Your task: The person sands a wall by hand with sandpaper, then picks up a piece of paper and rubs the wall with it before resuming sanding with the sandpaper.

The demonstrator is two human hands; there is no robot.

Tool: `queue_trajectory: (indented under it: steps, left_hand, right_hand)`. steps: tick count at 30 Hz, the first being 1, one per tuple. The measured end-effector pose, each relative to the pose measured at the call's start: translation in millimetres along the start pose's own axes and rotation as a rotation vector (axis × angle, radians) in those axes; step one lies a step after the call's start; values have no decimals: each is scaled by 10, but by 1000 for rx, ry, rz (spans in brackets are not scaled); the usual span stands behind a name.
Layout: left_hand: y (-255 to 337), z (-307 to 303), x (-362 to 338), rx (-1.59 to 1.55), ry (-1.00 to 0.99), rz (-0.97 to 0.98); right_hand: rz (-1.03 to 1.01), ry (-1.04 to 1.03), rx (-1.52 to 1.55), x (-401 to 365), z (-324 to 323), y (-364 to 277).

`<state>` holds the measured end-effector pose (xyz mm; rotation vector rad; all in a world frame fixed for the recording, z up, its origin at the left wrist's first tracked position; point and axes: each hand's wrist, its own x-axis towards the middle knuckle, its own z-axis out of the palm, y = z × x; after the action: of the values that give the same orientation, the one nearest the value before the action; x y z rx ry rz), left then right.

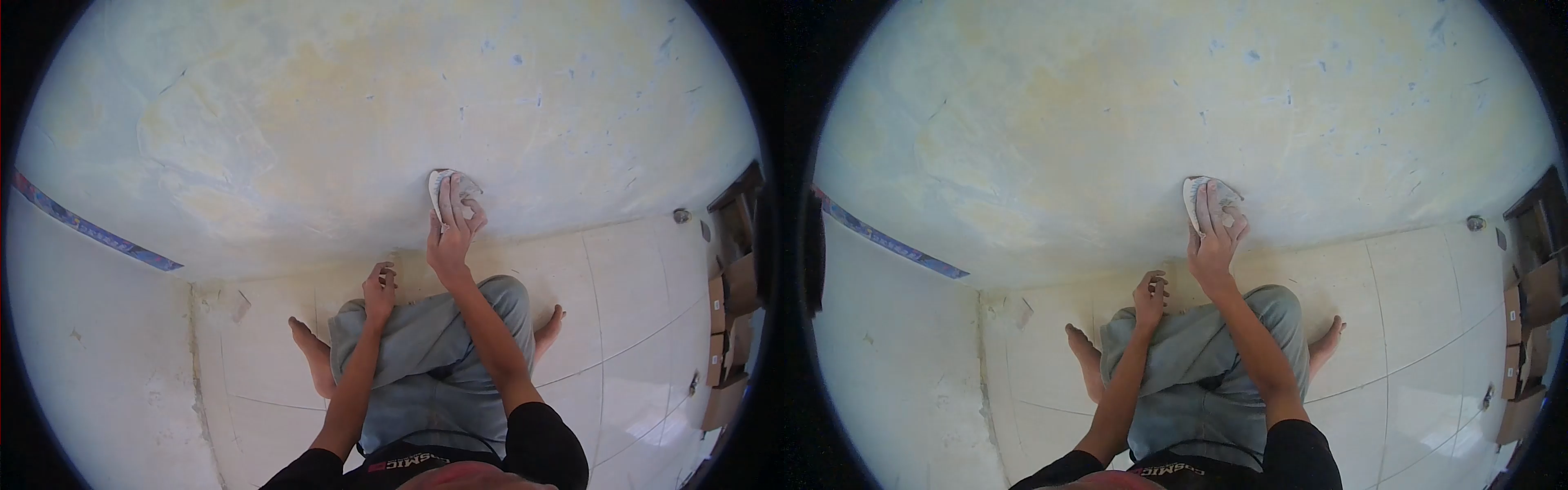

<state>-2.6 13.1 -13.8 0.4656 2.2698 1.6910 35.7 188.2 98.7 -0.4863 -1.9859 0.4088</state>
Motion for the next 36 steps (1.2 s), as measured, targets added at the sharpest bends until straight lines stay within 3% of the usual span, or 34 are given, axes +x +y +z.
queue_trajectory:
  steps: [9, 13, 15, 19, 21, 25, 27, 30, 36]
  left_hand:
    - [37, -4, 45, 8, 13, 3]
    - [-33, -4, 59, 16, 9, 15]
    - [-60, -17, 34, 18, 2, 28]
    - [-12, 0, 41, -11, 40, 35]
    - [35, -1, 67, 1, 50, 32]
    - [-26, -6, 88, 11, 51, 23]
    - [-118, 1, -6, 11, 62, 28]
    - [-65, 13, 64, -1, 54, 60]
    - [-14, -9, 55, 43, 32, -3]
  right_hand:
    - [51, 29, 75, -47, 115, -40]
    - [16, -114, -10, -130, 80, -130]
    - [71, 67, 52, 67, 70, -86]
    - [98, 75, 102, -55, 144, -106]
    - [81, -144, 11, -261, 167, -124]
    - [1, -38, 5, 20, 124, -56]
    - [133, 40, 112, 81, 80, -133]
    - [64, -147, 22, -181, 115, -113]
    - [70, 32, 52, 82, 127, -85]
